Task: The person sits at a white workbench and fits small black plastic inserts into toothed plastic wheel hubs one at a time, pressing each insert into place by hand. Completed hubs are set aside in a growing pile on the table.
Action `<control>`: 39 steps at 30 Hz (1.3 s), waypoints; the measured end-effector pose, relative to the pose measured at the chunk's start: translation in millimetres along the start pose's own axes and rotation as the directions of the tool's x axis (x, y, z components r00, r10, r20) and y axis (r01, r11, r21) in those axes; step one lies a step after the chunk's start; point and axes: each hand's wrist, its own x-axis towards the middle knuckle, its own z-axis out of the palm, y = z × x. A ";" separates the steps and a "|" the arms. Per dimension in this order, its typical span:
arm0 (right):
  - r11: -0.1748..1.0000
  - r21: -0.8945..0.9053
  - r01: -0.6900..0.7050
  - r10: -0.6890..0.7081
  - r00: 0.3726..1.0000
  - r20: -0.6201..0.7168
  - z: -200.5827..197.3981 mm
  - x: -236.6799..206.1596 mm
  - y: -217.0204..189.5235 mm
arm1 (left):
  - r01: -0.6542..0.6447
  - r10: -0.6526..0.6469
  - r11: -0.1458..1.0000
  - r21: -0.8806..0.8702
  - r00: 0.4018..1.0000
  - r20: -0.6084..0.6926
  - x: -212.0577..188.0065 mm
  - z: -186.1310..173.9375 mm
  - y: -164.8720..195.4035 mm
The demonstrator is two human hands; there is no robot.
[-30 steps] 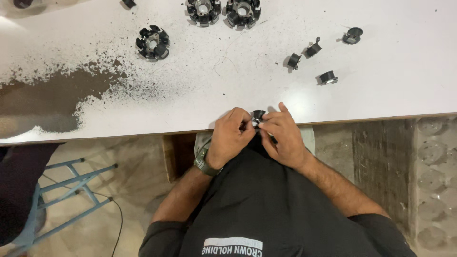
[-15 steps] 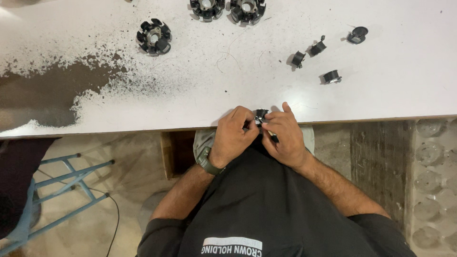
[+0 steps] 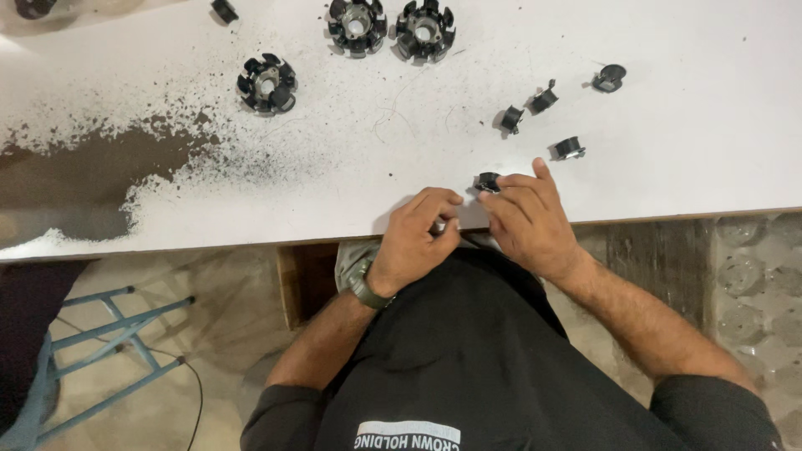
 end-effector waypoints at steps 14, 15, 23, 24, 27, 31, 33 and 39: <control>0.954 -0.296 -0.050 0.080 0.993 0.090 -36.0 117.4 175.6 | 0.173 0.030 0.264 0.949 0.982 -0.187 -17.0 -138.9 -35.3; 0.978 -0.196 -0.070 0.063 0.997 -0.038 -27.8 124.2 170.2 | 0.184 0.036 0.387 0.904 0.976 -0.214 -12.2 -140.5 -33.2; 0.833 0.504 -0.229 0.385 0.894 -0.230 33.1 197.7 73.1 | 0.020 0.060 0.698 0.716 0.994 -0.086 131.9 -108.4 -28.5; 0.798 0.565 -0.209 0.410 0.875 -0.255 30.4 203.5 67.0 | 0.046 0.054 0.658 0.752 0.993 -0.108 157.7 -112.1 -27.1; 0.708 0.674 -0.213 0.443 0.877 -0.187 23.4 214.6 51.7 | 0.118 -0.058 0.693 0.712 0.993 -0.107 204.6 -115.0 -21.3; 0.617 0.750 -0.237 0.474 0.873 -0.114 25.5 222.0 42.6 | 0.018 -0.221 0.623 0.782 0.963 0.153 209.7 -92.6 -16.8; 0.590 0.787 -0.181 0.454 0.880 -0.138 27.6 216.8 41.2 | 0.018 -0.149 0.603 0.797 0.985 0.091 194.9 -79.8 -21.3; 0.157 0.950 -0.271 0.492 0.855 0.163 54.5 174.5 12.5 | 0.125 -0.207 0.512 0.850 0.978 -0.019 101.8 -64.4 -27.9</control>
